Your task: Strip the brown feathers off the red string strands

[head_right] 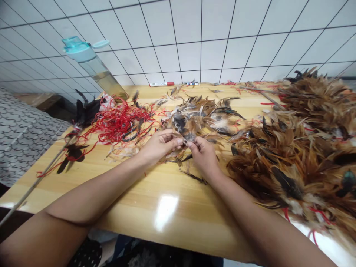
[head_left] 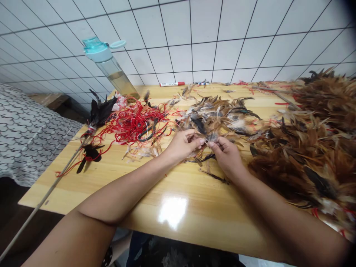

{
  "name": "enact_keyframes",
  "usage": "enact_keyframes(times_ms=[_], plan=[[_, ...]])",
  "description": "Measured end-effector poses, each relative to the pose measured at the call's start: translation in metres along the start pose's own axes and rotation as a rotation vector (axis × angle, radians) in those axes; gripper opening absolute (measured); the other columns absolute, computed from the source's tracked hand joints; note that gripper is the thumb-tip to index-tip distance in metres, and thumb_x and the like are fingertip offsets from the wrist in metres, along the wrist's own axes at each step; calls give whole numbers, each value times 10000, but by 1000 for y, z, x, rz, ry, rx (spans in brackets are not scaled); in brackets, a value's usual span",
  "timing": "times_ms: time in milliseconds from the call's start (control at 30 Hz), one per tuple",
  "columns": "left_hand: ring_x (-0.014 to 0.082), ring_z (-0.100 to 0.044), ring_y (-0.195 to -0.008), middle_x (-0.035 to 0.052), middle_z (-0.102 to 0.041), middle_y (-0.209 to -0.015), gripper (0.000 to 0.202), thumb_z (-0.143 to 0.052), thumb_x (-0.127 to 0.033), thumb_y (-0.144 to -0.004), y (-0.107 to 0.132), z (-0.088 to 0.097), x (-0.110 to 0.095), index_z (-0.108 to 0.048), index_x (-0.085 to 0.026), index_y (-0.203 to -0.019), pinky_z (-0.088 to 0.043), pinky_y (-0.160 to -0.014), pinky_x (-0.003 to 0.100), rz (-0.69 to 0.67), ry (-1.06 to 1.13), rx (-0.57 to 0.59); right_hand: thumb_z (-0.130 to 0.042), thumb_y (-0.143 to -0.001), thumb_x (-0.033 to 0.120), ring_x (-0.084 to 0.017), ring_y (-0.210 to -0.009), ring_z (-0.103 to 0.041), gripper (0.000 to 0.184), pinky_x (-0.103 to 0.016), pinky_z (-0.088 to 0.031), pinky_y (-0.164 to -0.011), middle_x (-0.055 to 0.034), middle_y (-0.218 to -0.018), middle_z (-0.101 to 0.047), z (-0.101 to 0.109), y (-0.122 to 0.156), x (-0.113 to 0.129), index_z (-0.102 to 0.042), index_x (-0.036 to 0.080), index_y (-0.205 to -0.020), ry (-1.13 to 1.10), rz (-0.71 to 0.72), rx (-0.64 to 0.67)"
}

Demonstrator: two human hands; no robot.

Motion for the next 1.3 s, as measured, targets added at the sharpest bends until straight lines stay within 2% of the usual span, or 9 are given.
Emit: enact_keyframes(times_ms=[100, 267, 500, 667, 800, 967, 1067, 1167, 1300], plan=[[98, -549, -630, 12, -596, -696, 295, -689, -393, -728, 2, -5, 0, -595, -124, -801, -423, -571, 201, -1, 15, 69, -524, -817, 348, -155, -663, -516, 203, -276, -411, -646, -6, -664, -569, 0, 0, 1, -529, 204, -674, -3, 0, 0], [85, -497, -548, -28, -538, -593, 231, -688, -336, -703, 0, -4, 7, -571, -139, -731, -392, -520, 199, 17, 20, -3, -555, -799, 354, -155, -642, -499, 219, -274, -382, -618, -9, -646, -560, 2, 1, 6, -552, 201, -643, 84, 55, -22], [72, -457, -550, -35, -509, -605, 177, -669, -288, -710, -3, -4, 0, -567, -142, -710, -350, -512, 187, -84, -103, 10, -546, -809, 337, -156, -633, -512, 226, -275, -370, -606, -12, -639, -574, 0, 0, 8, -545, 206, -626, 148, 87, 4], [49, -382, -473, -57, -455, -563, 216, -675, -297, -706, -3, -10, 1, -521, -146, -723, -275, -456, 183, 0, -1, 111, -536, -790, 268, -143, -587, -465, 241, -270, -334, -577, 9, -571, -496, -3, 0, 15, -464, 214, -567, 199, 143, 55], [48, -403, -488, -56, -470, -588, 235, -692, -287, -694, -5, -8, 3, -504, -149, -727, -295, -472, 181, -9, 34, 114, -540, -789, 263, -136, -574, -456, 242, -267, -339, -577, 15, -567, -484, -5, 0, 19, -461, 212, -566, 175, 157, 89], [65, -443, -526, -44, -507, -620, 216, -675, -301, -721, -6, -4, -1, -528, -154, -777, -326, -515, 194, -63, -53, 107, -555, -801, 287, -133, -582, -469, 220, -259, -364, -582, 18, -577, -500, -5, 1, 21, -505, 206, -602, 120, 129, 106], [86, -473, -572, -24, -544, -657, 187, -618, -332, -780, -4, 3, -17, -557, -156, -796, -345, -551, 208, -147, -212, 107, -551, -815, 307, -137, -605, -484, 202, -257, -382, -590, 12, -610, -533, -3, 1, 20, -533, 203, -643, 81, 96, 102], [103, -482, -617, -8, -567, -672, 150, -597, -296, -795, 2, 10, -33, -593, -158, -737, -336, -588, 218, -220, -556, 149, -543, -827, 330, -140, -633, -500, 192, -258, -398, -611, 2, -656, -570, 0, 0, 16, -556, 198, -688, 51, 46, 92], [132, -492, -599, 6, -591, -638, 152, -677, -321, -731, 11, 11, -26, -629, -179, -710, -315, -585, 240, -154, -932, 299, -537, -832, 376, -141, -647, -509, 216, -252, -403, -616, -2, -674, -581, 3, -2, 11, -549, 198, -709, 23, -7, 87]])
Point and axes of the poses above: each hand's wrist, its own y-axis away from the middle knuckle, its own z-axis out of the back of the hand, x = y × z, the point moved 7 cm from there along -y, towards the middle knuckle
